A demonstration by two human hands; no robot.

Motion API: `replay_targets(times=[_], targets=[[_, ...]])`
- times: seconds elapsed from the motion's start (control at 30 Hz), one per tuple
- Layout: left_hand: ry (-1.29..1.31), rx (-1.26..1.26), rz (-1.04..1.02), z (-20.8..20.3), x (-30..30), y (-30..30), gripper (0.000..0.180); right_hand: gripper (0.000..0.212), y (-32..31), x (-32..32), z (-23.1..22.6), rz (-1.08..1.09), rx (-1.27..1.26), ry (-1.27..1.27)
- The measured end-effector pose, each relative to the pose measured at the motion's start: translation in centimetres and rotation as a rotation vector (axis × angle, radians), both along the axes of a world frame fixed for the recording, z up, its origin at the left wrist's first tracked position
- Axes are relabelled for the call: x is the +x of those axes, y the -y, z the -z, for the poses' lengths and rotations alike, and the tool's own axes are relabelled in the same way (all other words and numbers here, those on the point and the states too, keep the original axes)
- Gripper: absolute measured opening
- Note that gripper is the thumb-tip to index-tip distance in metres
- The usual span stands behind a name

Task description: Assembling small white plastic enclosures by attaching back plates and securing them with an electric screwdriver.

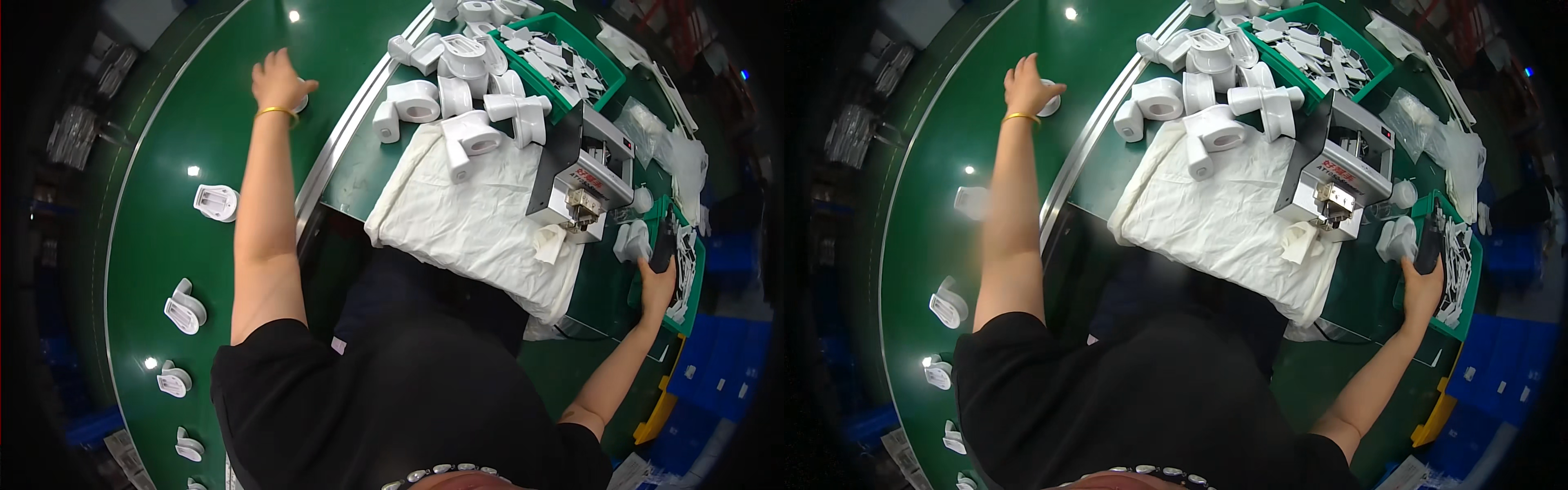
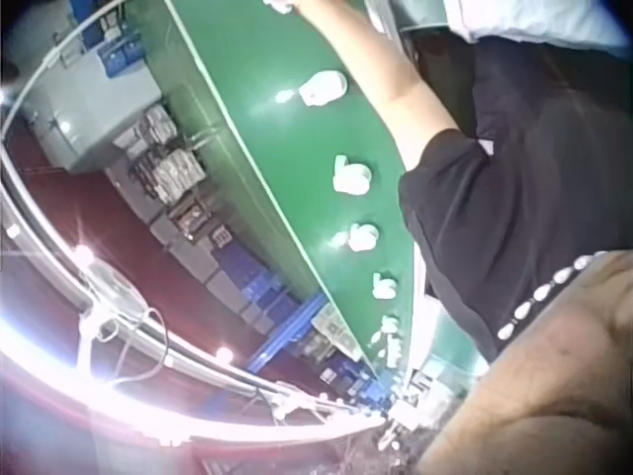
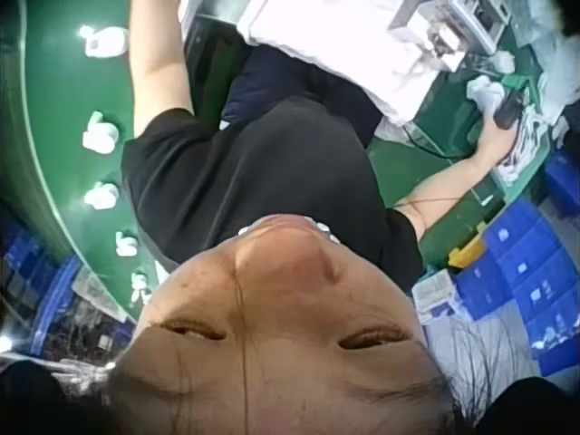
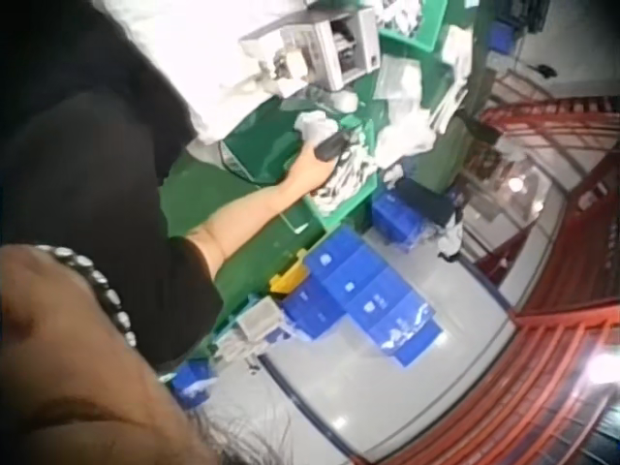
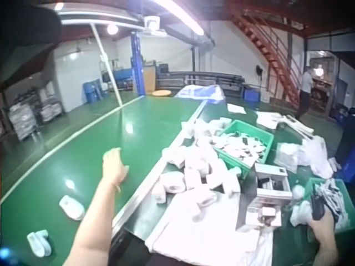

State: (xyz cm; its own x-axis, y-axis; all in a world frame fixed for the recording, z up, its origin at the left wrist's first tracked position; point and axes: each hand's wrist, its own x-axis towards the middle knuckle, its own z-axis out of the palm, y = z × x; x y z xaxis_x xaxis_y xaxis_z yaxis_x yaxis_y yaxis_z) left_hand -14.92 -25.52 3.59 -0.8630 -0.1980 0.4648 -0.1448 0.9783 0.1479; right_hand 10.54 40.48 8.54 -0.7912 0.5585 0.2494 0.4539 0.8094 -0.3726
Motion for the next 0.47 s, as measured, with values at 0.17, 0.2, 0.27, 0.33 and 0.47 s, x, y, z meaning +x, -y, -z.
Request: replay_targets(times=[0.17,0.2,0.27,0.33,0.47], targets=[[0.258,0.239,0.125,1.9,-3.1,3.5,0.106,0.056,-2.0,1.4,-2.1,0.154,-0.085,-0.077],[0.174,0.251,0.154,1.8,-2.8,3.4,0.099,0.050,-1.5,1.6,-2.5,0.142,-0.252,-0.244],[0.109,0.313,0.151,2.6,-2.4,5.6,0.097,0.043,0.1,1.3,-2.4,0.095,-0.579,-0.416],[0.049,0.214,0.160,2.9,-2.5,8.1,0.097,0.042,1.6,1.9,-3.5,0.020,-0.850,-0.336],[0.060,0.444,0.121,0.6,-1.8,3.5,0.094,0.039,4.5,3.7,-2.7,-0.068,-1.032,-0.200]])
